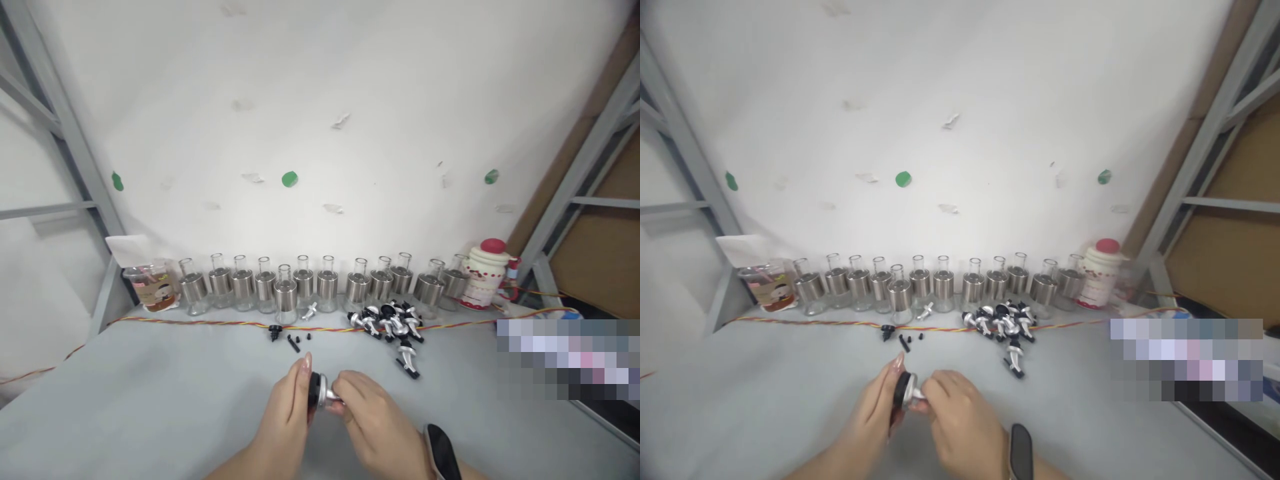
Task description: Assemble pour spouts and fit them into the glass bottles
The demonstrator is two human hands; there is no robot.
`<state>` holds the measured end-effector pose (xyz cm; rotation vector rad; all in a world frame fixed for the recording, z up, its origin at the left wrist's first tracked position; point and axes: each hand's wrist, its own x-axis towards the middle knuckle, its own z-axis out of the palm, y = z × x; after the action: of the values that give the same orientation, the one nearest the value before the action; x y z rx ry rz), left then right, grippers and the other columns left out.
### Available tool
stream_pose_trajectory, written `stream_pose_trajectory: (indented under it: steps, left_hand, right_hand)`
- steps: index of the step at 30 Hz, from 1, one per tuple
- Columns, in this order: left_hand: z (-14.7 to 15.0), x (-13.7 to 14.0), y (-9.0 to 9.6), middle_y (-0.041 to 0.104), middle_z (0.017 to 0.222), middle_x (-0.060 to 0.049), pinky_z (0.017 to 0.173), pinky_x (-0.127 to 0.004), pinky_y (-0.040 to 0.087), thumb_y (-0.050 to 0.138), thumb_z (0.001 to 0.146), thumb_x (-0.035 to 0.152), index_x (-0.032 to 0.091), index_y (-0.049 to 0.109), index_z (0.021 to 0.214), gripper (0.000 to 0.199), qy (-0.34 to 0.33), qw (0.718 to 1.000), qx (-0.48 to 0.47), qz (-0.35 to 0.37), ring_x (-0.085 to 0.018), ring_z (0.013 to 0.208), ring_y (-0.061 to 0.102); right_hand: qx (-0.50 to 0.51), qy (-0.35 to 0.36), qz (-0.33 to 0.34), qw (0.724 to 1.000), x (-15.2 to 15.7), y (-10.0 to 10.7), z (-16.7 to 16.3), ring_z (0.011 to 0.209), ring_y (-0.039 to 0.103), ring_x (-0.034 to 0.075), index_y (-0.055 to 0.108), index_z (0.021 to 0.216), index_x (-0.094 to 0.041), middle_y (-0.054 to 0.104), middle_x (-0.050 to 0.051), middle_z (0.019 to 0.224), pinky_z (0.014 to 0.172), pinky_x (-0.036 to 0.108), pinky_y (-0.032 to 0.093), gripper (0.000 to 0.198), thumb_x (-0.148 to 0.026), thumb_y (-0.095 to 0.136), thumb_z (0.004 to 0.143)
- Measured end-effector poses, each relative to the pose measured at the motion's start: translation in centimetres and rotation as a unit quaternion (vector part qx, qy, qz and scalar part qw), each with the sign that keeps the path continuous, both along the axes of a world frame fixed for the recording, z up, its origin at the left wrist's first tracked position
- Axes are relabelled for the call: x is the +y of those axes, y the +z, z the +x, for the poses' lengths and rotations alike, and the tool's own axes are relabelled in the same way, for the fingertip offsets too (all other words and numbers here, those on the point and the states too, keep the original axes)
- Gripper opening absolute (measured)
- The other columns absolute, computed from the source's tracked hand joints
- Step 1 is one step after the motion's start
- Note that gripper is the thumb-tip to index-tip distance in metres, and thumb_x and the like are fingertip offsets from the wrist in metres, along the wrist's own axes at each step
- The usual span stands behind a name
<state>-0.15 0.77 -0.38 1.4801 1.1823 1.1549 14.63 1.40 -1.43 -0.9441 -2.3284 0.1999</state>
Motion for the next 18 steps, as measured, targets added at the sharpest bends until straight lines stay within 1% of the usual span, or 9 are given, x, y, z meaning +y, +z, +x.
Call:
stream_pose_trajectory:
  steps: [2,5,8,11,14,16,18]
  left_hand:
    - [-0.1,-0.2,0.1,0.036,0.054,0.005,0.050,-0.023,0.031,0.029,0.085,0.048,0.022,0.038,0.063,0.035,-0.008,0.999,0.021,0.031,-0.012,0.049,0.035]
    - [-0.1,-0.3,-0.2,0.037,0.055,0.004,0.051,-0.025,0.029,0.028,0.086,0.046,0.023,0.037,0.066,0.032,-0.017,0.997,0.045,0.064,-0.013,0.050,0.035]
    - [-0.2,-0.2,-0.7,0.035,0.055,0.005,0.051,-0.025,0.027,0.022,0.089,0.041,0.023,0.036,0.069,0.030,-0.031,0.994,0.080,0.067,-0.012,0.049,0.034]
    - [-0.3,0.0,-1.2,0.034,0.056,0.006,0.050,-0.024,0.025,0.020,0.090,0.037,0.022,0.034,0.069,0.030,-0.052,0.991,0.109,0.066,-0.011,0.049,0.033]
    - [-0.6,0.1,-1.4,0.035,0.056,0.005,0.050,-0.025,0.024,0.020,0.091,0.034,0.022,0.033,0.069,0.028,-0.072,0.984,0.133,0.096,-0.011,0.049,0.032]
    - [-0.9,0.3,-1.7,0.036,0.056,0.005,0.050,-0.025,0.023,0.021,0.090,0.033,0.022,0.034,0.069,0.028,-0.081,0.978,0.153,0.118,-0.012,0.049,0.033]
    - [-1.1,0.5,-2.0,0.037,0.057,0.004,0.050,-0.025,0.023,0.022,0.090,0.032,0.022,0.035,0.069,0.026,-0.077,0.973,0.168,0.137,-0.012,0.049,0.034]
  right_hand:
    - [-0.005,-0.003,0.021,1.000,-0.2,-0.3,-0.1,0.064,0.045,0.017,0.039,0.072,-0.019,0.051,0.005,0.071,0.058,0.028,0.037,0.018,-0.004,0.029,0.076]
    - [-0.001,-0.009,0.035,0.999,-0.4,-0.7,-0.3,0.061,0.046,0.017,0.037,0.071,-0.019,0.052,0.005,0.068,0.055,0.027,0.037,0.018,-0.004,0.029,0.076]
    - [0.009,-0.016,0.028,0.999,-0.7,-0.9,-0.4,0.059,0.047,0.017,0.037,0.071,-0.020,0.053,0.005,0.066,0.053,0.026,0.037,0.018,-0.005,0.028,0.077]
    - [0.016,-0.025,-0.018,0.999,-1.0,-1.2,-0.4,0.058,0.048,0.017,0.038,0.072,-0.020,0.054,0.005,0.067,0.053,0.026,0.038,0.017,-0.009,0.028,0.080]
    - [0.030,-0.034,-0.062,0.997,-1.2,-1.2,-0.4,0.061,0.050,0.017,0.039,0.073,-0.021,0.055,0.005,0.069,0.056,0.027,0.039,0.017,-0.017,0.027,0.084]
    - [0.047,-0.029,-0.088,0.995,-1.2,-0.9,-0.3,0.062,0.050,0.017,0.040,0.074,-0.021,0.055,0.004,0.069,0.057,0.027,0.039,0.020,-0.023,0.026,0.087]
    - [0.070,-0.012,-0.139,0.988,-1.1,-0.2,-0.3,0.060,0.050,0.015,0.040,0.071,-0.021,0.053,0.002,0.064,0.057,0.026,0.039,0.025,-0.030,0.025,0.089]
